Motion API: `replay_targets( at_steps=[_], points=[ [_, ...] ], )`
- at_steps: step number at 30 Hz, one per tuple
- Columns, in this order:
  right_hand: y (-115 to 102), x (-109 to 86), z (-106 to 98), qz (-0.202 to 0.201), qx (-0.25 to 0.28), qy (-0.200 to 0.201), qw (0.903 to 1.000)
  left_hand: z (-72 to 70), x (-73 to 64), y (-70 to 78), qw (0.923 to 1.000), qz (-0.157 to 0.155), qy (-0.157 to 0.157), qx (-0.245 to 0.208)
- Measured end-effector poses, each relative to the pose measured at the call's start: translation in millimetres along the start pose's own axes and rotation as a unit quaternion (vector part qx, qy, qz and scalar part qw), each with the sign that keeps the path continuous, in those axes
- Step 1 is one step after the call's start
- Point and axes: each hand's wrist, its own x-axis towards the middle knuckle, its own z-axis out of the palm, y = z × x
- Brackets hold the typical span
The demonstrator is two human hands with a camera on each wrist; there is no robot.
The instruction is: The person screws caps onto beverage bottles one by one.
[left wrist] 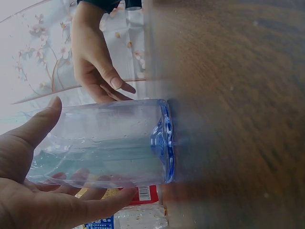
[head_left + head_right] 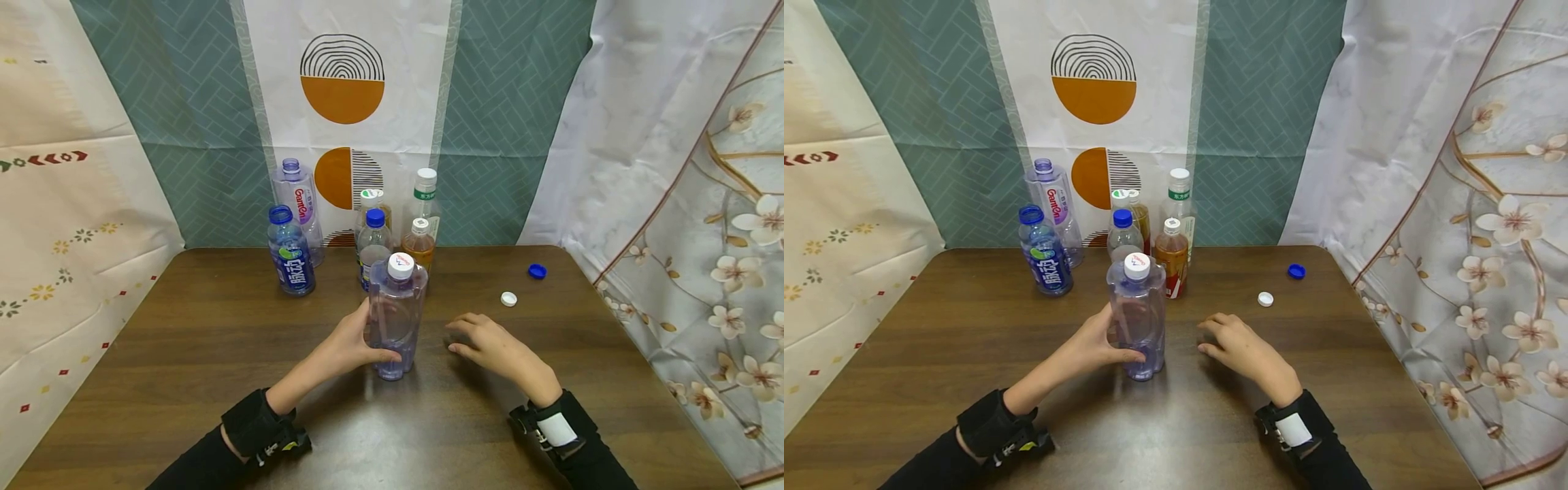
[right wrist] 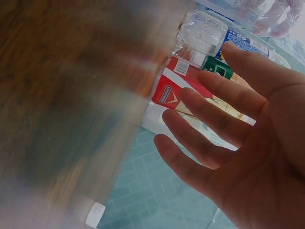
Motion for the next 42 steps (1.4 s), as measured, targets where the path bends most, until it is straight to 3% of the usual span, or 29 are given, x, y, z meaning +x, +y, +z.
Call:
replay_targets(
  at_steps=[11,16,23,32,39,42],
  points=[
    [1,1.0,2,-0.006,0.006,-0.002,1.0,-14.2,-7.6,1.5,0.9997,-0.02,0.01,-0.001],
    [1,0.1,2,0.0,0.009,-0.012,0.9999,-31.0,-15.0,-1.7,0.9987,-0.043,0.026,0.012],
    [1,0.1,3,0.001,0.009,-0.02,0.9998,-60.8,-17.8,-7.5,0.9956,-0.038,0.071,0.047],
    [1,0.0,2,0.0,0.007,-0.022,0.9997,-92.7,0.3,-18.5,0.9876,-0.063,0.123,0.074],
    [1,-0.2,3,0.002,0.013,-0.033,0.9994,-98.9,16.4,-32.1,0.9834,-0.105,0.134,0.062],
    [1,-0.1,4,0.002,0.017,-0.035,0.9992,-99.5,22.8,-37.6,0.9824,-0.11,0.139,0.059]
  ],
)
